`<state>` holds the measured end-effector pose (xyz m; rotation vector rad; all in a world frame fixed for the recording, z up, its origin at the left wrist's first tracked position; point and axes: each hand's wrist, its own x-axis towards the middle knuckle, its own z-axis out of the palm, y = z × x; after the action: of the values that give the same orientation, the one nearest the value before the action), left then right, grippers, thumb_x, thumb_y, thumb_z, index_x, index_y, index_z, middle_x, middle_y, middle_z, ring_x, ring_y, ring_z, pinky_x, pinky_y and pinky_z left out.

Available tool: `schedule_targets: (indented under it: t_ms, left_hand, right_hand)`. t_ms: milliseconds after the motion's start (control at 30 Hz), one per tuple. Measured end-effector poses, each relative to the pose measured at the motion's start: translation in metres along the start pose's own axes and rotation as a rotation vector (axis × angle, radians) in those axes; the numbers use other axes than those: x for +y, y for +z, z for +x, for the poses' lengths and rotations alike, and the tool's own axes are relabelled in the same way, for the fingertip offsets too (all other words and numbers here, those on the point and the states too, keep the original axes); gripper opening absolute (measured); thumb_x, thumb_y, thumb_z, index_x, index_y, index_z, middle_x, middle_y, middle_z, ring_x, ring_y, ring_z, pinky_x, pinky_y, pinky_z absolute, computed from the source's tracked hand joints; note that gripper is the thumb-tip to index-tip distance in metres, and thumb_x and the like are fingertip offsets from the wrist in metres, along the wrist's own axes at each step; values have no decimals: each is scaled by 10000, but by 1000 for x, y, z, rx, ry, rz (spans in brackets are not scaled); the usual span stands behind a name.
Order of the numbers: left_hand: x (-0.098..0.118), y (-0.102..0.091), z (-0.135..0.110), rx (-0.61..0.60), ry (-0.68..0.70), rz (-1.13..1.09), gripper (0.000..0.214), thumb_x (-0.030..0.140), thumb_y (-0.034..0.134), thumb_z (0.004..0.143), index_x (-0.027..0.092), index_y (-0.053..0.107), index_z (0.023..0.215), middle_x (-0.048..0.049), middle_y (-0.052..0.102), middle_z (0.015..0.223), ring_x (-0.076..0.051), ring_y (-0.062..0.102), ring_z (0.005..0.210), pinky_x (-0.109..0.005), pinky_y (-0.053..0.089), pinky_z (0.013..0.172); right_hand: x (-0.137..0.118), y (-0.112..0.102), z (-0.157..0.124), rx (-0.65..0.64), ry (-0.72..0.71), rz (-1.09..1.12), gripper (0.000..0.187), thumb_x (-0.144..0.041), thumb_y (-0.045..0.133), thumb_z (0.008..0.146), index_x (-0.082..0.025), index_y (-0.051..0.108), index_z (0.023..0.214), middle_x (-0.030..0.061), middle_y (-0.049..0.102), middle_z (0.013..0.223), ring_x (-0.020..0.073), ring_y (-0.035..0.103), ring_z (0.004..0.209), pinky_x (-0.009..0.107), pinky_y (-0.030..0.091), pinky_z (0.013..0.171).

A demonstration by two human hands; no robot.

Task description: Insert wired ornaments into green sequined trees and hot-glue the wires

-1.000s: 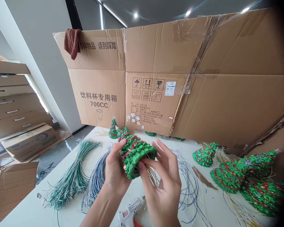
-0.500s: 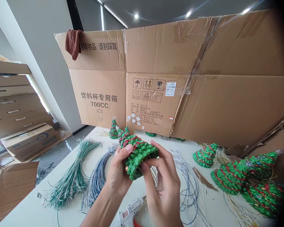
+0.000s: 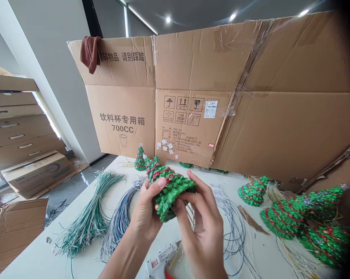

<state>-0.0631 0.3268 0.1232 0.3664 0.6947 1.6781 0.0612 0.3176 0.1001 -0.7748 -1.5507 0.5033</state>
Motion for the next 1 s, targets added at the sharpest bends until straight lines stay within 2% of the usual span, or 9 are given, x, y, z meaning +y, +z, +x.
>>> schedule_targets:
  t_ms: [133, 300, 400, 500, 567, 700, 833, 1000]
  left_hand:
    - [-1, 2, -4, -13, -5, 23, 480, 390, 1049, 604, 157, 751, 899, -6, 736, 730, -94, 572, 456, -207, 438, 411]
    - [-2, 2, -4, -5, 12, 43, 512, 394, 1050, 610, 148, 779, 969, -14, 749, 748, -110, 575, 472, -241, 450, 459]
    - [0, 2, -3, -11, 5, 46, 507, 397, 1057, 603, 146, 778, 944, -15, 746, 744, -97, 550, 459, -226, 402, 428]
    - [2, 4, -4, -17, 7, 36, 503, 384, 1067, 587, 152, 771, 921, -22, 755, 772, -120, 630, 535, -202, 420, 437]
    - [2, 5, -5, -18, 6, 34, 507, 381, 1070, 581, 151, 772, 920, -23, 756, 779, -124, 650, 557, -195, 442, 448]
    - [2, 7, -5, 30, -15, 14, 533, 382, 1077, 553, 148, 773, 922, -5, 732, 750, -84, 574, 491, -174, 373, 387]
    - [1, 7, -4, 87, -63, -13, 563, 361, 1075, 515, 145, 758, 926, -10, 746, 775, -94, 601, 525, -179, 444, 426]
    - [-2, 5, -3, 86, -86, -28, 527, 337, 1031, 543, 156, 727, 934, 0, 734, 773, -105, 607, 541, -204, 498, 471]
  right_hand:
    - [2, 6, -5, 72, -64, -37, 195, -111, 670, 1015, -263, 769, 1086, 121, 595, 1582, 323, 665, 1406, 508, 612, 1129]
    - [1, 7, -6, 37, -96, -78, 240, -61, 616, 1029, -262, 746, 1048, 118, 568, 1586, 309, 665, 1408, 474, 623, 1115]
    - [0, 5, -5, 0, -125, -113, 261, -37, 597, 1035, -264, 726, 1050, 111, 543, 1597, 300, 626, 1452, 465, 607, 1137]
    - [0, 5, -4, -21, -147, -107, 278, -25, 582, 1039, -269, 715, 1044, 94, 538, 1583, 281, 601, 1476, 439, 600, 1145]
    - [1, 5, -5, -29, -131, -89, 270, -35, 577, 1045, -269, 711, 1037, 90, 534, 1583, 283, 587, 1488, 446, 592, 1155]
    - [1, 8, -7, 3, -47, -33, 214, -86, 581, 1060, -268, 693, 1064, 103, 550, 1574, 303, 572, 1495, 509, 550, 1191]
    - [-4, 11, -9, 25, 26, 4, 178, -154, 560, 1085, -280, 685, 1065, 87, 544, 1571, 293, 574, 1479, 507, 528, 1188]
    - [-14, 13, -8, 43, 86, 70, 155, -241, 540, 1106, -267, 662, 1015, 84, 547, 1534, 289, 571, 1449, 497, 513, 1176]
